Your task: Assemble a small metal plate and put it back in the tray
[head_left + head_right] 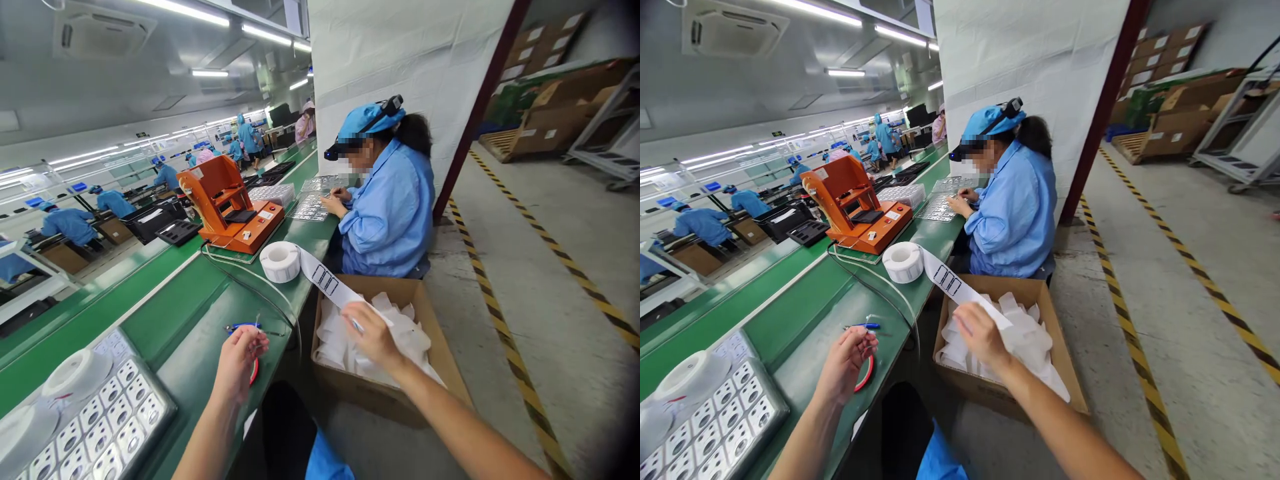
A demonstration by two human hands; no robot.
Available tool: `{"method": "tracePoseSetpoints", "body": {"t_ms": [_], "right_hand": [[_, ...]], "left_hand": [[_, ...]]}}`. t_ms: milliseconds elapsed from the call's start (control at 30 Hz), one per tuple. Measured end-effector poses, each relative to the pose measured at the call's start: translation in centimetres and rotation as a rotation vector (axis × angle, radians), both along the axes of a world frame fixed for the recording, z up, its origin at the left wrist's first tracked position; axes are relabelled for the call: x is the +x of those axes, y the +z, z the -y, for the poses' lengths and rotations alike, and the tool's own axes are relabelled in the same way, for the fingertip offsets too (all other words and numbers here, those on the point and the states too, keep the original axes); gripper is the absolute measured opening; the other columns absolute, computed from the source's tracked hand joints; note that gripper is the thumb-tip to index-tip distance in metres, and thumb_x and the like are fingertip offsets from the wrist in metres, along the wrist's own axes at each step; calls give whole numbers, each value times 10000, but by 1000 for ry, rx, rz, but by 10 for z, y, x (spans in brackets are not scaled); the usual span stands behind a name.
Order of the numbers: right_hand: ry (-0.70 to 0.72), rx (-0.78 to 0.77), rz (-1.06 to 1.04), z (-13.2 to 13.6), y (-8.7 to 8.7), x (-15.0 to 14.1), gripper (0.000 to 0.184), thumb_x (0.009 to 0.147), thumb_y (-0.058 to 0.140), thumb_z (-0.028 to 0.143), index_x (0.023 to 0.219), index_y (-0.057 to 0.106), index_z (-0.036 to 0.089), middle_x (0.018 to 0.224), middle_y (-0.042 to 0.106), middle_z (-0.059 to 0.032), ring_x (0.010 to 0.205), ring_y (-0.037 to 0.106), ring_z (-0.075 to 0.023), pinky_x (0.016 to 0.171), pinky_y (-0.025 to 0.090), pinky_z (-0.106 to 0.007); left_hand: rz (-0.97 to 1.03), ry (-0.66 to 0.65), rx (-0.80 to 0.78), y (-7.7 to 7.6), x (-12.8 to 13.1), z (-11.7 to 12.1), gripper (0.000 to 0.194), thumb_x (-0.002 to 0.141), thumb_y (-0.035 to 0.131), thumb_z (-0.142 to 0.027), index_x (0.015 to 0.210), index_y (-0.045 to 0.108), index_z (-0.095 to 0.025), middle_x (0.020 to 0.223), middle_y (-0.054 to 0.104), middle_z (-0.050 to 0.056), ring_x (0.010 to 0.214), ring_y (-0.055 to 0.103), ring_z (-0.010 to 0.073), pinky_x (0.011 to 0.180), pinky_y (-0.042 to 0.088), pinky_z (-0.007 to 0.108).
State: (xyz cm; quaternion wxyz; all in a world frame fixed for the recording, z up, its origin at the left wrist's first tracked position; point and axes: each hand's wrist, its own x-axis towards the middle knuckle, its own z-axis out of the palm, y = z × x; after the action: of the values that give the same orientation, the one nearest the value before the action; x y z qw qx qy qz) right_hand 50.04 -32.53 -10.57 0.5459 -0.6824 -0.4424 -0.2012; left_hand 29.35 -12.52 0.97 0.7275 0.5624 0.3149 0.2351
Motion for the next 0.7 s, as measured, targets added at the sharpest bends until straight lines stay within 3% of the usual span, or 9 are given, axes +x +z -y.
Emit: {"method": "tracePoseSetpoints", "body": {"t_ms": [100, 200, 433, 700], "right_hand": [[157, 136, 187, -24, 15, -67, 178, 914, 598, 81, 1008, 635, 228, 940, 665, -62, 923, 655, -218, 805, 583, -389], [287, 242, 310, -42, 36, -111, 310, 889, 623, 25, 1132, 615, 217, 1003, 651, -78, 982, 650, -231, 841, 597, -431], [590, 315, 530, -82, 79, -160, 317, 870, 575, 8, 1125, 656, 177, 1038, 670, -97, 1059, 649, -244, 930, 579, -466], [861, 312, 640, -115, 102, -216, 247, 898, 535, 4, 1080, 656, 120, 972, 690, -107, 1029, 652, -245, 940, 561, -449]], "left_hand": [[39, 16, -83, 3, -34, 17, 318, 660, 794, -416, 729, 623, -158, 708, 659, 19, 663, 607, 130, 665, 504, 254], [81, 45, -138, 5, -66, 28, 310, 672, 794, -416, 712, 625, -158, 690, 637, 17, 661, 590, 132, 657, 495, 254], [183, 149, -206, 7, -138, 37, 278, 723, 769, -402, 704, 624, -166, 694, 628, 4, 678, 571, 124, 693, 485, 255], [260, 304, -175, -1, -199, 45, 274, 705, 663, -436, 682, 555, -185, 671, 585, 23, 647, 556, 145, 674, 481, 296]]}}
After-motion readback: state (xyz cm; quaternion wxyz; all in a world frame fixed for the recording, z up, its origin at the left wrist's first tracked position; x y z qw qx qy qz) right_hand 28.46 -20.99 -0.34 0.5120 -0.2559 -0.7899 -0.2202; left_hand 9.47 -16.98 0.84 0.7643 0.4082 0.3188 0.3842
